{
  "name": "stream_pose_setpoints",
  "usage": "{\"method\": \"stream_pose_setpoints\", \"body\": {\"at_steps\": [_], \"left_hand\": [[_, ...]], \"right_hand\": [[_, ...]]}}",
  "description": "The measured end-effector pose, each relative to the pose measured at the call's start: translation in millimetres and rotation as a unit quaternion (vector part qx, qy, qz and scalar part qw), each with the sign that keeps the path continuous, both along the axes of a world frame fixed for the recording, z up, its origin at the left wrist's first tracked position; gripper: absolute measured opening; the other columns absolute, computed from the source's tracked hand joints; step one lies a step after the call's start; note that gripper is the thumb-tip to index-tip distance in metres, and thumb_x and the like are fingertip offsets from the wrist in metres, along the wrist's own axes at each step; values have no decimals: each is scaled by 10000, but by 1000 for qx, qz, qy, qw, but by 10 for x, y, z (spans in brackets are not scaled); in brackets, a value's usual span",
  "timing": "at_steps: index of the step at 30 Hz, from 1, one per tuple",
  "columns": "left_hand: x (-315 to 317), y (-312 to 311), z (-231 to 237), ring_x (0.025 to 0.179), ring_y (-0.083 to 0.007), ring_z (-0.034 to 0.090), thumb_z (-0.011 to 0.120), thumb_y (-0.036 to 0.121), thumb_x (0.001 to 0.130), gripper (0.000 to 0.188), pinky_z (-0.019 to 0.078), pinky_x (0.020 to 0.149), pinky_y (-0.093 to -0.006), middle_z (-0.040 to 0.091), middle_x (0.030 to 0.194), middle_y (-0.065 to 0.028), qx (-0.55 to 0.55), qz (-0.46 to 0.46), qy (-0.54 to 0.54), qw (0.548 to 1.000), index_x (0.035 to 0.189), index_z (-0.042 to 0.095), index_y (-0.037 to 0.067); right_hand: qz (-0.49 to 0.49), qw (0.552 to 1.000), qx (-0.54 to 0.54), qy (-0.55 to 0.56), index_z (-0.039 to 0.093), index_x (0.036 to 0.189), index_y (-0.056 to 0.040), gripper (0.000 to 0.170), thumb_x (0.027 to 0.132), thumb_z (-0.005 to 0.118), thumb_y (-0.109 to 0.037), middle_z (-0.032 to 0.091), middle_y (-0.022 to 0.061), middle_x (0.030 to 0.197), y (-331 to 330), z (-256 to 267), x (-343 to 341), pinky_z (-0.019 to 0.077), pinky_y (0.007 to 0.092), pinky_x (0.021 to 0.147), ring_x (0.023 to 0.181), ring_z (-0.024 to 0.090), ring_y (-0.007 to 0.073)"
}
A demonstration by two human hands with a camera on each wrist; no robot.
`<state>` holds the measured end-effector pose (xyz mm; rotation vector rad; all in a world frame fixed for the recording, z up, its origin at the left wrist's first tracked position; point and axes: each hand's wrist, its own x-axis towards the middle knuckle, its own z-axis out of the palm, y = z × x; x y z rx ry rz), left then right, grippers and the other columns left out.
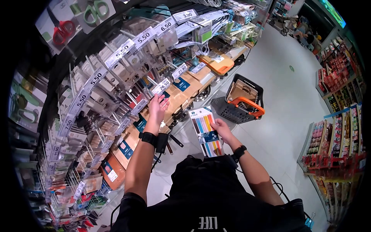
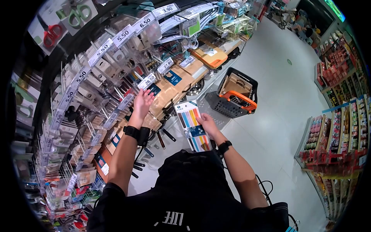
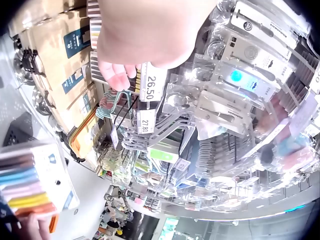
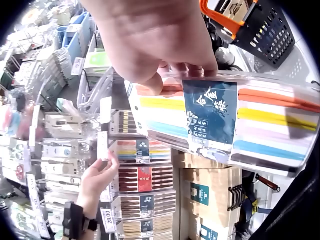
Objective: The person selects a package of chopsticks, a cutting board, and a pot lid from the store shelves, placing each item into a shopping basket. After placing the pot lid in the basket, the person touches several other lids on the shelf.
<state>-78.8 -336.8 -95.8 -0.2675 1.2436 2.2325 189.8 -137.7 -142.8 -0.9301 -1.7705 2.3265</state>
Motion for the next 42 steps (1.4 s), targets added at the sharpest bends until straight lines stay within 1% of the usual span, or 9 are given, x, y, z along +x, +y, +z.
{"method": "stream_pose_setpoints", "body": {"at_steps": [3,10,17,22,26,29,35,38,42], "left_hand": [[68,-3,146,948,-262,600,442,347,1010,380,512,791,-397,555,1132,-115,-1,-8,6,1000,1218,461,29],[128,-48,351,966,-245,572,476,317,1000,378,489,858,-376,528,1161,-118,14,-27,18,999,1213,411,13],[141,-101,400,1016,-238,550,469,299,995,377,472,862,-366,510,1193,-116,35,-42,73,996,1232,414,12],[142,-88,468,980,-228,591,481,263,977,341,484,833,-360,554,1165,-119,27,-11,21,999,1219,435,28],[152,-62,502,890,-218,624,504,225,953,270,513,750,-334,607,1066,-116,29,-2,11,1000,1135,477,28],[140,-55,470,930,-234,607,525,215,938,263,501,798,-374,597,1096,-109,15,-8,10,1000,1132,470,47],[126,-86,437,929,-247,605,549,183,920,216,510,804,-380,600,1080,-110,31,-16,7,999,1085,473,67],[139,-102,485,926,-247,604,555,171,915,198,513,808,-380,597,1072,-105,28,-11,-2,1000,1070,471,80],[159,-132,505,926,-236,605,557,165,914,181,515,798,-375,593,1057,-99,28,-20,-3,999,1053,468,90]], "right_hand": [[24,998,37,-41,583,1000,-67,125,946,590,-179,625,12,884,141,-253,-388,466,240,711,783,570,74],[88,995,-17,-39,593,912,-78,95,916,637,-162,602,10,767,-9,168,-1347,462,265,540,632,559,86],[136,986,-95,4,593,1059,-44,173,942,592,-171,657,46,931,-201,255,-1861,530,259,668,768,633,109],[148,973,-170,48,598,1113,-72,200,970,550,-204,665,20,1002,-215,100,-2015,533,260,737,851,645,111],[177,966,-178,67,594,1124,-87,213,977,540,-231,665,19,1005,-224,171,-2096,529,248,750,854,642,101],[183,964,-180,73,593,1124,-87,219,978,538,-241,664,14,998,-262,226,-2132,528,248,747,848,640,99],[194,967,-152,66,592,1122,-94,217,973,549,-246,657,7,968,-276,179,-2216,526,247,723,835,634,89],[194,970,-139,54,597,1147,-122,228,966,562,-257,630,-23,1001,-276,114,-2273,473,273,801,890,578,88],[178,972,-134,70,598,1124,-119,215,964,566,-260,631,-19,975,-358,234,-2284,484,265,756,865,589,83]]}}
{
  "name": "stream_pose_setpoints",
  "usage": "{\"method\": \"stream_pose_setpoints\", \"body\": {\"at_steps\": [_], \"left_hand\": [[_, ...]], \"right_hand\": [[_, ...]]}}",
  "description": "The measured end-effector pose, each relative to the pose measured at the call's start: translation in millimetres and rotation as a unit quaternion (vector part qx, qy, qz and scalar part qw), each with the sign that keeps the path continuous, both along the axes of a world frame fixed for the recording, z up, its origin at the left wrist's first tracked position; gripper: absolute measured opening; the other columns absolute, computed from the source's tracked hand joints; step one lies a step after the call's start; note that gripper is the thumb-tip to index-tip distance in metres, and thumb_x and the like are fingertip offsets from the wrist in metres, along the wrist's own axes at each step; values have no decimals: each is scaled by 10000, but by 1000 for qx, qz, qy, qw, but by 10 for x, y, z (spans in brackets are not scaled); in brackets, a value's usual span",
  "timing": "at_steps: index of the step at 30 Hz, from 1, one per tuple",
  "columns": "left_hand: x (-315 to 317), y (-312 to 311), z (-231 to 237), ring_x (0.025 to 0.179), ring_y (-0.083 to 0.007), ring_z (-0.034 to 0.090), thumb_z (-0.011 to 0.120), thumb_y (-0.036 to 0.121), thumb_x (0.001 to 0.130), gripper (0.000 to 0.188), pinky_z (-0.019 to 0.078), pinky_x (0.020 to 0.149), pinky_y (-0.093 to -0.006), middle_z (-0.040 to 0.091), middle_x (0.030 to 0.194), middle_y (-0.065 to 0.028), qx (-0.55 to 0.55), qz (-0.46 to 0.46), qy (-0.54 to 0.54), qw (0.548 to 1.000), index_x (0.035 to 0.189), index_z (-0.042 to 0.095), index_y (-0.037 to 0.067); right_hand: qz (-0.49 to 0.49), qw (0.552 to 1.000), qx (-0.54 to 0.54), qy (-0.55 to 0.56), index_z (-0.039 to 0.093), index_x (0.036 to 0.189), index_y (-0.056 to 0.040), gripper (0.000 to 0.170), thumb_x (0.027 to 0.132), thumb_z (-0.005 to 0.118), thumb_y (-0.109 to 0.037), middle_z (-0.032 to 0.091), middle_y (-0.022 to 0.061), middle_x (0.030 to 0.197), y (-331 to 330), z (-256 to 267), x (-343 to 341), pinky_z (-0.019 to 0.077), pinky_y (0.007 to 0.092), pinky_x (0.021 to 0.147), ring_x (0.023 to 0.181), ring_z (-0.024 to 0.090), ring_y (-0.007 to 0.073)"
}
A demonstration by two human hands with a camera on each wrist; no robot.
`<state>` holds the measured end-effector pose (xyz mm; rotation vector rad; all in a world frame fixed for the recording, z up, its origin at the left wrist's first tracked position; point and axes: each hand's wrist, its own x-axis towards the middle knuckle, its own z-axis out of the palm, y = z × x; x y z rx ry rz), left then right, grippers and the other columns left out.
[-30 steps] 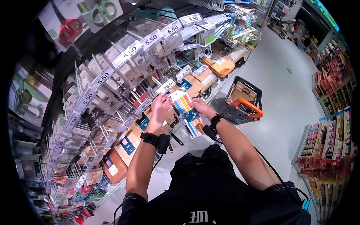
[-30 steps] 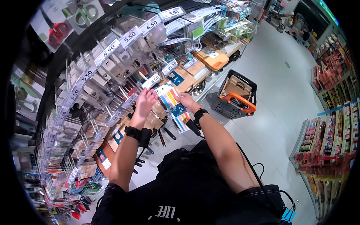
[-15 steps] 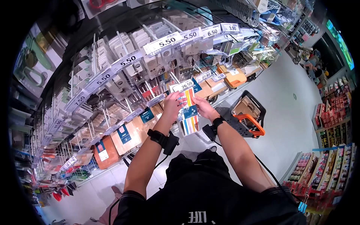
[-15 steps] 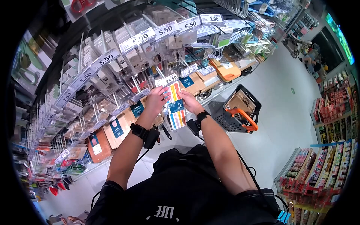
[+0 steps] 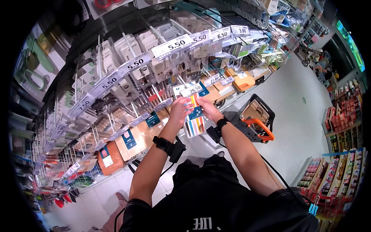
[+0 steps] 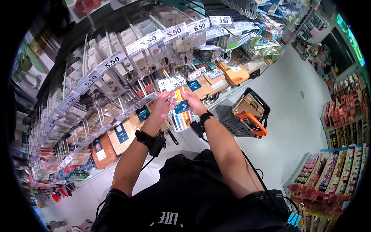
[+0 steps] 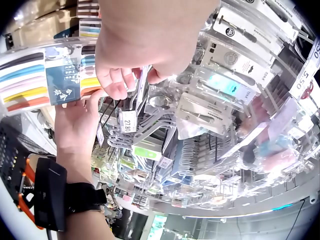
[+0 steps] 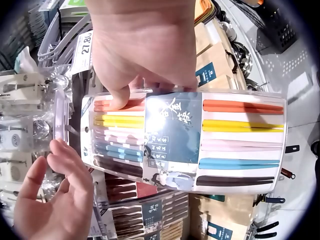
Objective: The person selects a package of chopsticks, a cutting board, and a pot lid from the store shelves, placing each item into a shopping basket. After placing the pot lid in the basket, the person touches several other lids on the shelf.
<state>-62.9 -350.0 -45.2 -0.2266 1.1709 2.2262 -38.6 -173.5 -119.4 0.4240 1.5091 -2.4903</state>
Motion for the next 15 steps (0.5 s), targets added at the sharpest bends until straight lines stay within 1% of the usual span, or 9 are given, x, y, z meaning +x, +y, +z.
{"method": "stream_pose_setpoints", "body": {"at_steps": [2,8,11,15], "left_hand": [[3,-19,-20,929,-228,605,555,168,916,174,517,792,-372,592,1051,-95,1,-5,5,1000,1046,468,94],[22,-30,-63,906,-214,614,548,171,921,163,517,780,-349,595,1047,-90,0,-14,20,1000,1040,472,89],[40,-28,-48,897,-215,619,546,162,919,161,517,778,-345,598,1039,-92,-1,-16,22,1000,1039,472,84],[65,-32,1,902,-218,618,544,151,913,158,516,777,-346,601,1032,-93,10,-26,29,999,1036,473,81]], "right_hand": [[-27,1000,2,-6,599,1070,-97,183,967,562,-243,643,-6,909,-68,108,-2,520,245,666,768,620,82],[-43,998,26,-23,597,1072,-92,182,960,573,-234,642,2,900,-97,42,-64,510,241,638,750,616,83],[-52,999,13,-11,603,1044,-84,170,959,574,-228,639,4,886,-105,-39,-93,499,241,623,745,609,78],[-63,998,20,21,611,987,-72,141,957,573,-205,633,9,863,-144,9,-217,491,243,636,736,597,74]]}}
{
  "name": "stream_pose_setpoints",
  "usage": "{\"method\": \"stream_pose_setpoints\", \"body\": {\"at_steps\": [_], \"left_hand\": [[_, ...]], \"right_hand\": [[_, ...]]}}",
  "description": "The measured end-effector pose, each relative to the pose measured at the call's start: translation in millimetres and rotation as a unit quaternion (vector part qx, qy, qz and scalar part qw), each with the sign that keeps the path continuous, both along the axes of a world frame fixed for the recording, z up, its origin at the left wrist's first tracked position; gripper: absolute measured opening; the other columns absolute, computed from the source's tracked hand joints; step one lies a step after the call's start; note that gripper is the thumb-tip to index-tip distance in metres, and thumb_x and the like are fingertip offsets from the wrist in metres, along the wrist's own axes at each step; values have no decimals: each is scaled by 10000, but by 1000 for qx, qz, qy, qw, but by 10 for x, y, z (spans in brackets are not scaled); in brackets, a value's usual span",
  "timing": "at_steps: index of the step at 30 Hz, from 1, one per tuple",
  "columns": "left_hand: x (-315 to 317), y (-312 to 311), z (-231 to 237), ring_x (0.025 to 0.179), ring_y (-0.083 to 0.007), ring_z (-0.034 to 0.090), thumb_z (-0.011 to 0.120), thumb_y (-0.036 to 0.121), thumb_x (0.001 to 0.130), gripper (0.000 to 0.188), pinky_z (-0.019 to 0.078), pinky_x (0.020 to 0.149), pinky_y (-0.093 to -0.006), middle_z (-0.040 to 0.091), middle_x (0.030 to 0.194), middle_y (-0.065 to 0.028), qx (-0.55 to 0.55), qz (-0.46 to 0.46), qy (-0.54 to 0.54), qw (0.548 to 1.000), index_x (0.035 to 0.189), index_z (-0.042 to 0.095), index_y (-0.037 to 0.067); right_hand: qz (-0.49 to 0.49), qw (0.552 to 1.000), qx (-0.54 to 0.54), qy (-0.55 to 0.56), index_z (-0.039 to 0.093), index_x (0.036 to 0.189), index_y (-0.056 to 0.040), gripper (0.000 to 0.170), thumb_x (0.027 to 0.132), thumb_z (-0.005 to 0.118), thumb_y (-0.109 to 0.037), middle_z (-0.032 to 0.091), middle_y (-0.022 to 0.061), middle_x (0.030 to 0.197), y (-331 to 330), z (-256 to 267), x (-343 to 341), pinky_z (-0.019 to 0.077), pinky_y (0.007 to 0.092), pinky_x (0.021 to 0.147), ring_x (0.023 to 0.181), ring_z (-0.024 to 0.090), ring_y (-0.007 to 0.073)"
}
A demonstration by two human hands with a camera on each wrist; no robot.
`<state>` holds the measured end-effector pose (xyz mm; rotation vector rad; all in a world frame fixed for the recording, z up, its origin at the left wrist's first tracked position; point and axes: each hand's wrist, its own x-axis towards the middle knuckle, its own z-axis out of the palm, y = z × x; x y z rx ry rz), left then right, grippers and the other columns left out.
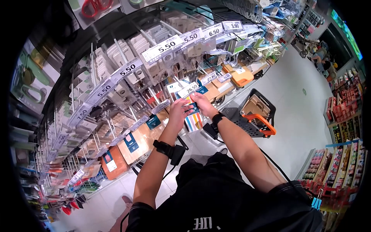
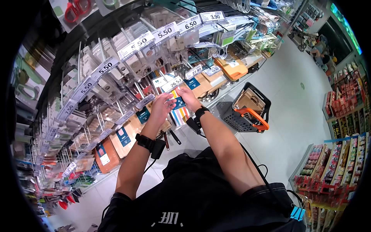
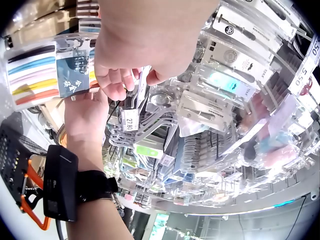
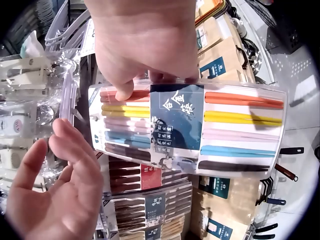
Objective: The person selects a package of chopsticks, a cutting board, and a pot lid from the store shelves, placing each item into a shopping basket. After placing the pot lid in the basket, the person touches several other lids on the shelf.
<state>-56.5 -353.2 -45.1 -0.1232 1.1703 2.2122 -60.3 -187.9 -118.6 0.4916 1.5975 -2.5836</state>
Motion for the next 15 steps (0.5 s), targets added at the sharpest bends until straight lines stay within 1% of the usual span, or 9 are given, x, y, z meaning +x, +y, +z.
{"method": "stream_pose_setpoints", "body": {"at_steps": [2,5,8,11,14,15], "left_hand": [[11,-1,-3,907,-221,617,543,145,910,155,514,780,-346,602,1032,-92,1,1,1,1000,1032,473,80],[47,-6,0,920,-228,609,563,171,916,185,506,799,-354,601,1036,-95,2,10,-3,1000,1058,511,65],[76,-34,-4,934,-232,604,567,185,922,225,501,809,-364,597,1052,-101,2,17,-5,1000,1100,531,53],[121,-74,3,948,-239,599,563,185,927,248,496,817,-376,590,1071,-107,1,24,-9,1000,1131,536,48],[110,-86,-48,950,-251,598,564,182,925,249,497,818,-385,584,1083,-111,-8,19,-10,1000,1134,534,48],[103,-76,-60,949,-252,598,565,181,925,250,497,817,-385,585,1082,-110,-13,18,-12,1000,1135,533,48]], "right_hand": [[0,1000,16,11,614,974,-61,136,957,572,-188,636,17,870,28,-140,-93,489,244,648,742,596,78],[-20,999,29,15,615,950,-52,111,943,576,-155,642,34,886,-13,-92,-119,487,252,661,757,599,92],[-17,998,64,15,611,1023,-22,144,922,574,-117,648,49,923,32,-420,-288,495,284,734,824,604,133],[-16,995,98,-5,607,1079,12,212,897,584,-93,659,73,998,-31,-199,-288,499,282,772,889,617,146],[0,979,203,3,595,1142,28,282,879,584,-73,658,101,1070,-48,-359,-412,496,283,822,965,620,159],[-28,985,171,15,575,1195,41,330,888,574,-79,646,121,1130,-118,-298,-382,486,301,875,1019,612,178]]}}
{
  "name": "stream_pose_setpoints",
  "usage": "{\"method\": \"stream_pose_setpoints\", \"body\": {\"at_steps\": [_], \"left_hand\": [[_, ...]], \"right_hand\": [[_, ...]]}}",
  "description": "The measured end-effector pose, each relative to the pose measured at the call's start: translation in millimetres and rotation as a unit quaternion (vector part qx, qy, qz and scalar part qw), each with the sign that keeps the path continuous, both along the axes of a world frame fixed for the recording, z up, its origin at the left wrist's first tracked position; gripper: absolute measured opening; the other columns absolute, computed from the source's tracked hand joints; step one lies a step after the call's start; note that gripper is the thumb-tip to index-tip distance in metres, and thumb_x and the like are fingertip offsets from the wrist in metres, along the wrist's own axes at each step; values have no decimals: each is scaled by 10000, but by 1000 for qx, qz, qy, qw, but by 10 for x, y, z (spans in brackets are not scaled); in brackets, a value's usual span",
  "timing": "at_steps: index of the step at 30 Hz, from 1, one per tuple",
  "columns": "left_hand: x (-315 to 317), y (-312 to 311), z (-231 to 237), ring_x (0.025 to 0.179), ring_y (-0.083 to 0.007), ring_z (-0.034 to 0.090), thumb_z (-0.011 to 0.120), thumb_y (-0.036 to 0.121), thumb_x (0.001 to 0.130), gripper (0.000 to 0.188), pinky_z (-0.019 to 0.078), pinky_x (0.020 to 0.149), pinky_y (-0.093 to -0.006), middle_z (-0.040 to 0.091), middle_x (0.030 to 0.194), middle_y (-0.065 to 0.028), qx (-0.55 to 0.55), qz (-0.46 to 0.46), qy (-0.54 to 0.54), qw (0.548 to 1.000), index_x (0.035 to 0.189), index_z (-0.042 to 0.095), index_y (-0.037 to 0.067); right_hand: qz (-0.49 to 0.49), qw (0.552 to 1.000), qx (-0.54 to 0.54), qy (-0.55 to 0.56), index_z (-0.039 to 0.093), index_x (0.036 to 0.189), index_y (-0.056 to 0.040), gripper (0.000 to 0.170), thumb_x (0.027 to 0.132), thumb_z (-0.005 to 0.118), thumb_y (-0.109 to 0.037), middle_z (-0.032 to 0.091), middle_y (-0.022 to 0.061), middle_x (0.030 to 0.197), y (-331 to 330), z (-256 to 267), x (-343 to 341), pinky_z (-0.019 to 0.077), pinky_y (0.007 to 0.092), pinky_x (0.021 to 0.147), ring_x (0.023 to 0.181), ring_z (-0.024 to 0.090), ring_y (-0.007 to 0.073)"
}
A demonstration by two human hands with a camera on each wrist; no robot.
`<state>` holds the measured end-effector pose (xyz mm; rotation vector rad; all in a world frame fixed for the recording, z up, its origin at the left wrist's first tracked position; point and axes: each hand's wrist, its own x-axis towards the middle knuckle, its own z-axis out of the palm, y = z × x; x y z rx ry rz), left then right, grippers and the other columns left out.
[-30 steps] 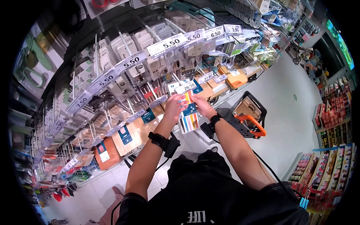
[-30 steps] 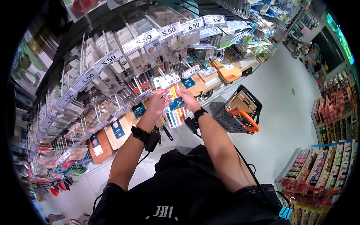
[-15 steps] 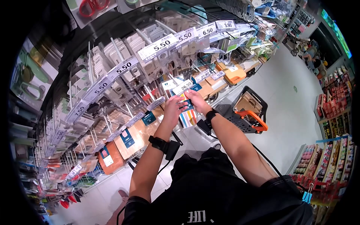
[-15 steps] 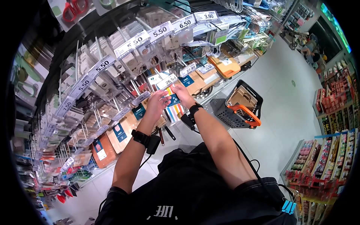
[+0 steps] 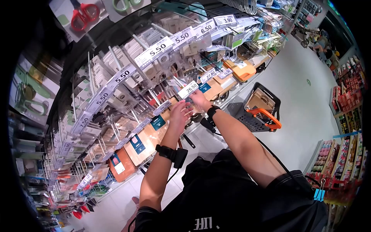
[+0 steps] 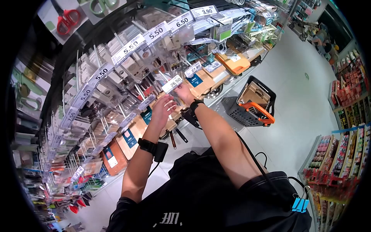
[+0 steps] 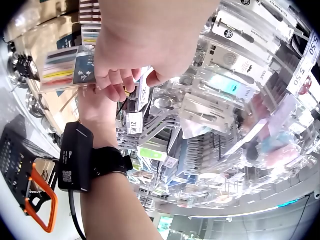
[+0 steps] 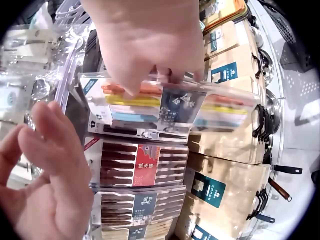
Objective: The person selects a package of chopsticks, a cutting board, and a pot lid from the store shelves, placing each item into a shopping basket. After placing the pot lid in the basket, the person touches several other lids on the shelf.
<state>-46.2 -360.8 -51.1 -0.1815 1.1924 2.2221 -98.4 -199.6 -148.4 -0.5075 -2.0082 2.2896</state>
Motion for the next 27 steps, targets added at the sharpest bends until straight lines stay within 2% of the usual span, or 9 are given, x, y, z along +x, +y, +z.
{"method": "stream_pose_setpoints", "body": {"at_steps": [3,5,9,10,13,15,19,23,27], "left_hand": [[-15,10,-49,946,-252,598,570,186,920,261,498,815,-382,585,1069,-103,-4,-6,-8,1000,1138,524,51],[-32,34,-54,945,-252,597,573,191,917,266,497,818,-381,586,1058,-98,-7,-11,-19,1000,1138,520,52],[-30,80,-47,955,-257,587,581,206,910,293,492,826,-383,568,1085,-104,-15,-22,-22,999,1148,506,52],[-28,78,-56,960,-259,584,583,210,909,302,490,829,-384,563,1099,-108,-17,-24,-23,999,1153,502,52],[-58,56,-165,975,-266,578,585,219,907,324,487,836,-388,547,1133,-120,-27,-33,-24,999,1167,492,49],[-81,48,-299,982,-271,575,585,223,906,332,486,838,-391,542,1143,-127,-23,-43,-19,999,1170,489,47],[-18,-7,-478,978,-280,580,583,225,906,328,486,835,-393,548,1125,-133,-39,-64,-11,997,1159,490,37],[-91,66,-626,970,-282,596,571,215,912,308,500,827,-391,562,1103,-122,-83,-68,-30,994,1157,486,49],[-212,100,-736,916,-281,615,565,173,905,346,522,799,-392,566,1088,-112,-117,-47,-13,992,1214,460,59]], "right_hand": [[7,985,169,10,558,1208,44,338,903,570,-101,644,136,1127,23,-106,-75,478,327,894,1022,612,198],[1,989,146,6,540,1230,39,375,905,581,-144,642,149,1125,86,-454,-200,475,335,897,1027,610,220],[-60,973,208,-80,527,1236,27,431,899,606,-229,644,161,1086,157,-348,84,485,337,868,995,617,255],[-41,977,192,-78,559,1163,41,468,840,662,-283,650,226,997,195,-438,124,506,364,798,930,656,298],[72,989,65,-115,558,1121,27,398,852,655,-251,629,136,904,254,-256,501,521,332,678,772,657,218],[71,994,63,-57,570,1073,5,309,872,630,-222,601,74,867,165,-116,793,505,291,589,686,630,151],[45,994,-10,-95,585,1066,-30,247,909,580,-219,632,59,905,99,-53,1196,493,264,597,705,632,144],[64,989,-39,-126,582,1112,-54,230,938,547,-200,655,50,975,201,-95,1498,506,274,668,770,631,138],[34,986,-68,-148,580,1038,-69,155,942,550,-187,643,43,959,353,-241,1570,511,286,689,772,617,143]]}}
